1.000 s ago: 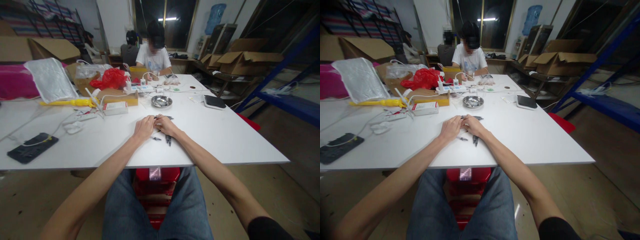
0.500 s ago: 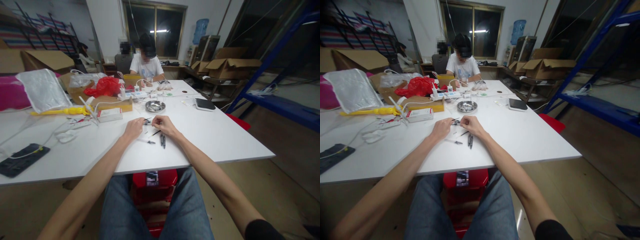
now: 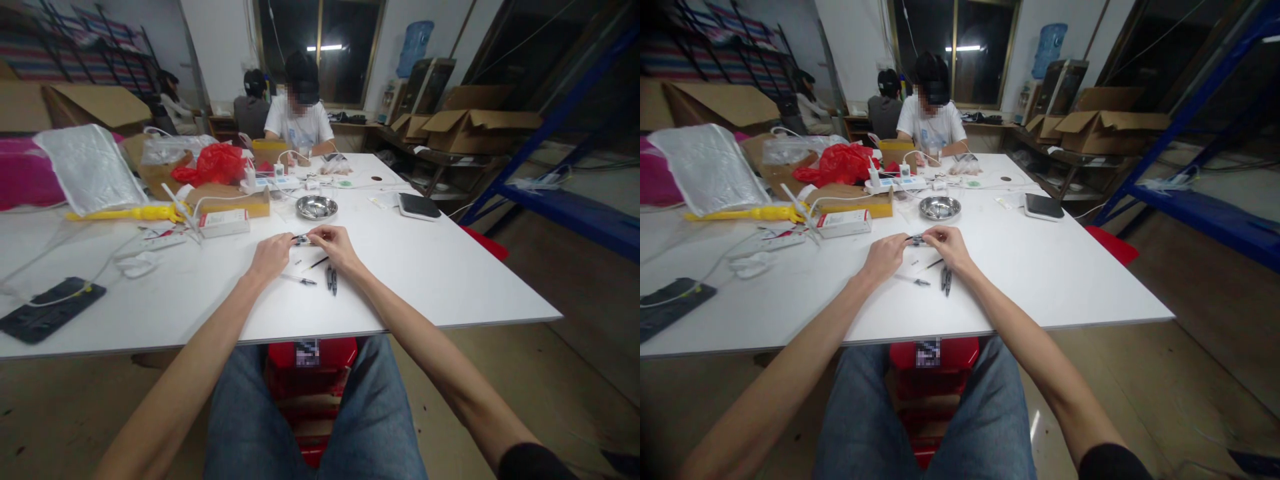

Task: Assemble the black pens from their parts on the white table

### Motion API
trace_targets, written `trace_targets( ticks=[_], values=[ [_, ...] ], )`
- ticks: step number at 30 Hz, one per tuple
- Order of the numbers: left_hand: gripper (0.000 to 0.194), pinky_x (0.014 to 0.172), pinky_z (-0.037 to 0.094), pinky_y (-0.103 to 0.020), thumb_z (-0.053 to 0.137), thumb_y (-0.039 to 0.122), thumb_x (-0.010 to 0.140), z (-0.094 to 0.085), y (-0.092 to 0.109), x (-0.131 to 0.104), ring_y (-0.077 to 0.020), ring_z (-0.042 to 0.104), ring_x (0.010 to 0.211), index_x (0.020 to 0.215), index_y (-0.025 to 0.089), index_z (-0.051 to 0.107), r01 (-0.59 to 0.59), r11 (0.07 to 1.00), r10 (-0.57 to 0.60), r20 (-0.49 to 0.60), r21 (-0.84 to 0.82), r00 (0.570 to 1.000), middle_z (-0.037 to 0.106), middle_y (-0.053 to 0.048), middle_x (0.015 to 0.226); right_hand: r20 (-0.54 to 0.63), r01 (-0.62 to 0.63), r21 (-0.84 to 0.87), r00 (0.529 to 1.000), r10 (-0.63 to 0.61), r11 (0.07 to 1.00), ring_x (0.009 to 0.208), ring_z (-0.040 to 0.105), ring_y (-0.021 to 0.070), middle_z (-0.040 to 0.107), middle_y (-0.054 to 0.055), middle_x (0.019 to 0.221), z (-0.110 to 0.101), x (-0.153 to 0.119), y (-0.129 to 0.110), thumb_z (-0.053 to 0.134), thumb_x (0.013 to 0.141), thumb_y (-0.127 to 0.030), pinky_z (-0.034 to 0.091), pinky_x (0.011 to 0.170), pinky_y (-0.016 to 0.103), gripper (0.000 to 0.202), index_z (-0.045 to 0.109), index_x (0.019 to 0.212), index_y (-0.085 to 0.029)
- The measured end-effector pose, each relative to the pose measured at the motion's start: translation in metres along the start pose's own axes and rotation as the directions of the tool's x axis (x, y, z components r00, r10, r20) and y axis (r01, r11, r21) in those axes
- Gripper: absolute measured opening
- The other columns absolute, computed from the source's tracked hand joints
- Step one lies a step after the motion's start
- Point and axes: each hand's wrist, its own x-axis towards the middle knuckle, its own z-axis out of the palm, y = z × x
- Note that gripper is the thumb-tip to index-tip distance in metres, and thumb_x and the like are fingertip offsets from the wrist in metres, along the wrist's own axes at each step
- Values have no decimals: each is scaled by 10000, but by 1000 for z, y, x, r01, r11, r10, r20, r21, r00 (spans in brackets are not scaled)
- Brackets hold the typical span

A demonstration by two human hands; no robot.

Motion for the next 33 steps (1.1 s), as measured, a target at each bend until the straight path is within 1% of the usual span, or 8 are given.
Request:
trace_targets(
  ticks=[5,10,16,19,22,25,30,33],
  values=[
    [302,867,493,-296,388,267,1041,6,0,0,-216,687,1079,1161,223,661,-17,1000,17,-1,-7,1000,751,-66,1136,9,20,12,1000,-20,1000,780,653,171,754,61,854,1,-1,-1,697,822,-327,494,751,296,196,757,867,-146],
    [314,899,495,-310,397,271,1043,10,-1,2,-222,677,1104,1203,221,662,-1,1000,0,38,20,999,744,-70,1174,-75,64,-62,995,-69,996,845,664,186,755,67,889,1,-1,2,649,850,-273,501,783,303,154,749,859,-156],
    [309,906,486,-305,416,278,1037,5,5,0,-220,660,1122,1228,236,655,-11,1000,10,54,23,998,737,-72,1181,-2,93,-147,996,-94,985,788,656,181,748,59,858,4,-2,4,652,825,-230,498,768,311,119,745,854,-161],
    [312,887,482,-297,406,315,1048,2,9,-2,-212,664,1117,1254,240,627,-30,999,30,41,-18,999,732,-65,1194,7,68,-97,998,-68,993,763,661,176,734,42,810,7,-3,3,650,821,-247,512,776,315,110,717,856,-167],
    [299,840,475,-282,408,355,1052,2,12,-3,-205,678,1089,1251,250,606,-58,997,59,26,-51,998,736,-47,1172,20,39,28,999,-40,999,667,645,158,691,6,721,9,-4,1,673,813,-298,525,703,299,139,655,893,-185],
    [280,788,460,-275,401,379,1055,1,14,-4,-204,693,1039,1206,251,601,-72,996,74,28,-59,997,744,-36,1127,6,23,111,1000,-24,994,588,601,143,653,-7,672,10,-5,-3,722,801,-413,495,595,273,250,593,839,-201],
    [258,729,430,-271,413,402,1053,2,12,-5,-199,698,1005,1144,258,606,-109,991,109,-6,-72,994,746,-16,1120,10,15,10,1000,-15,1000,620,555,129,647,17,650,8,-6,-8,729,781,-588,437,616,257,447,595,662,-179],
    [307,711,417,-273,392,413,1058,3,9,-6,-194,699,942,1040,239,644,-115,992,115,-3,-46,993,756,-27,1033,66,-39,-22,997,41,999,524,421,95,586,-5,551,9,-7,-8,702,777,-652,319,520,237,530,575,588,-173]
  ],
)
